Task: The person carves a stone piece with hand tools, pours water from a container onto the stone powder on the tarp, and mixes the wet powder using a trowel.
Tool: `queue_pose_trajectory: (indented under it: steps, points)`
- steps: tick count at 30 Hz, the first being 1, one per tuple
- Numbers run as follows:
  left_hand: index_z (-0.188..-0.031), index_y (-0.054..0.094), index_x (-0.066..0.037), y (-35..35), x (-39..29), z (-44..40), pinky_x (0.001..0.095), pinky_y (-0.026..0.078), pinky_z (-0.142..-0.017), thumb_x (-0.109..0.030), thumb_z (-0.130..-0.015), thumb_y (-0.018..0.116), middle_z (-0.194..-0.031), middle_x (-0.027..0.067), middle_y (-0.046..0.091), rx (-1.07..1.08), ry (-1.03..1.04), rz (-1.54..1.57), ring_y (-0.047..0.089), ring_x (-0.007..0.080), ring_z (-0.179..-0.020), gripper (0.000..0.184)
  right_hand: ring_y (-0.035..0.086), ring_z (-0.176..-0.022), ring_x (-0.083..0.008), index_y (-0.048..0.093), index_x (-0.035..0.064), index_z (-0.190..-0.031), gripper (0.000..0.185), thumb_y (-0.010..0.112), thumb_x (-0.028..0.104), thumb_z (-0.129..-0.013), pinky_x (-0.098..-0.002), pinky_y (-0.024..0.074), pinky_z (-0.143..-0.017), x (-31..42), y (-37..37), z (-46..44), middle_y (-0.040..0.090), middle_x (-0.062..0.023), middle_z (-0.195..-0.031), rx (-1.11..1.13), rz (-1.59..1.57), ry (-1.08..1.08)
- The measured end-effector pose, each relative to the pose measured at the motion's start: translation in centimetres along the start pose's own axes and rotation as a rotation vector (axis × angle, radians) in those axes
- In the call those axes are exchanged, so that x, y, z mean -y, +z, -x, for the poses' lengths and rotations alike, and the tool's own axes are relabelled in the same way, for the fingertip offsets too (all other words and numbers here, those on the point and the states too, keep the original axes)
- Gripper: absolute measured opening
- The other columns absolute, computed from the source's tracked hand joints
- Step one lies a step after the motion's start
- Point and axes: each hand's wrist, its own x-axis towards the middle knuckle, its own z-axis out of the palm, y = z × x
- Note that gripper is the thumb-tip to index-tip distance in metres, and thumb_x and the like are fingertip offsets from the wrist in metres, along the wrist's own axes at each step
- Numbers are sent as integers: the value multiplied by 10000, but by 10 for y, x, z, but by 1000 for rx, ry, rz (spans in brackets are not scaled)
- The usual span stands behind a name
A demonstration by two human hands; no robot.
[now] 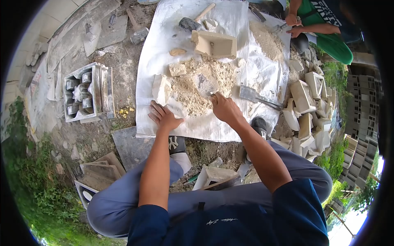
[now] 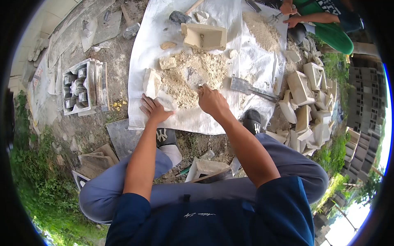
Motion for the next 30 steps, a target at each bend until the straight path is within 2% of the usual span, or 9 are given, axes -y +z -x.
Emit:
queue_pose_trajectory:
  steps: [2,6,9,14,19,20,23,25,30]
  points:
    - [-1533,44,163,-2,1,-4,710,-159,-1109,-628,-737,772,-1538,382,-321,38,8,-21,-362,521,-1413,1338,683,-898,-460,555,35,-1182,399,355,360,-1067,-586,510,-802,20,15,-20,686,-246,-855,41,81,-59]
    - [-1534,45,161,-2,6,0,711,-160,-1108,-621,-739,774,-1538,381,-324,30,17,6,-358,518,-1417,1333,680,-898,-467,552,74,-1137,353,388,378,-1061,-583,509,-798,-23,41,-24,691,-269,-874,-7,58,-66]
    - [-1532,60,165,-7,1,-3,705,-161,-1112,-615,-744,773,-1538,381,-324,30,18,10,-354,514,-1421,1318,686,-853,-476,576,45,-1145,360,421,355,-1050,-586,509,-796,-49,27,-16,697,-287,-865,-14,53,-120]
    - [-1527,31,173,-11,-2,1,688,-160,-1123,-602,-740,779,-1537,381,-324,47,-6,-9,-345,516,-1426,1334,687,-790,-458,580,-1,-1128,364,400,306,-1055,-576,512,-742,3,-10,-11,688,-279,-821,-1,51,-133]
    - [-1527,18,168,-6,4,-7,711,-154,-1107,-637,-702,793,-1514,386,-361,-10,18,-13,-355,529,-1414,1389,665,-690,-433,562,-2,-1139,380,380,324,-1069,-566,501,-676,-23,47,-35,666,-241,-741,-113,44,-151]
    - [-1525,6,173,-11,3,-4,697,-156,-1117,-621,-714,789,-1524,377,-353,12,10,-3,-349,523,-1421,1378,672,-750,-464,561,20,-1130,384,390,358,-1066,-578,503,-710,-25,40,-26,675,-265,-786,-32,26,-68]
    - [-1517,-14,184,-12,-3,-5,685,-157,-1124,-610,-721,785,-1524,375,-355,65,14,-7,-347,531,-1418,1379,668,-836,-500,560,37,-1120,376,412,376,-1056,-586,502,-762,-52,15,-4,678,-303,-848,-55,112,-49]
    - [-1515,-16,187,-7,-1,-4,695,-163,-1113,-616,-732,774,-1517,387,-354,55,-12,-13,-354,547,-1406,1372,655,-912,-519,560,39,-1139,371,440,378,-1045,-584,499,-810,-79,5,0,678,-328,-909,-155,75,-44]
    - [-1522,-6,177,-10,-2,0,714,-176,-1091,-615,-750,759,-1510,399,-352,71,2,5,-368,563,-1388,1345,668,-889,-502,631,18,-1084,293,502,268,-1005,-565,524,-792,-101,-22,-18,694,-310,-942,-424,-91,124]
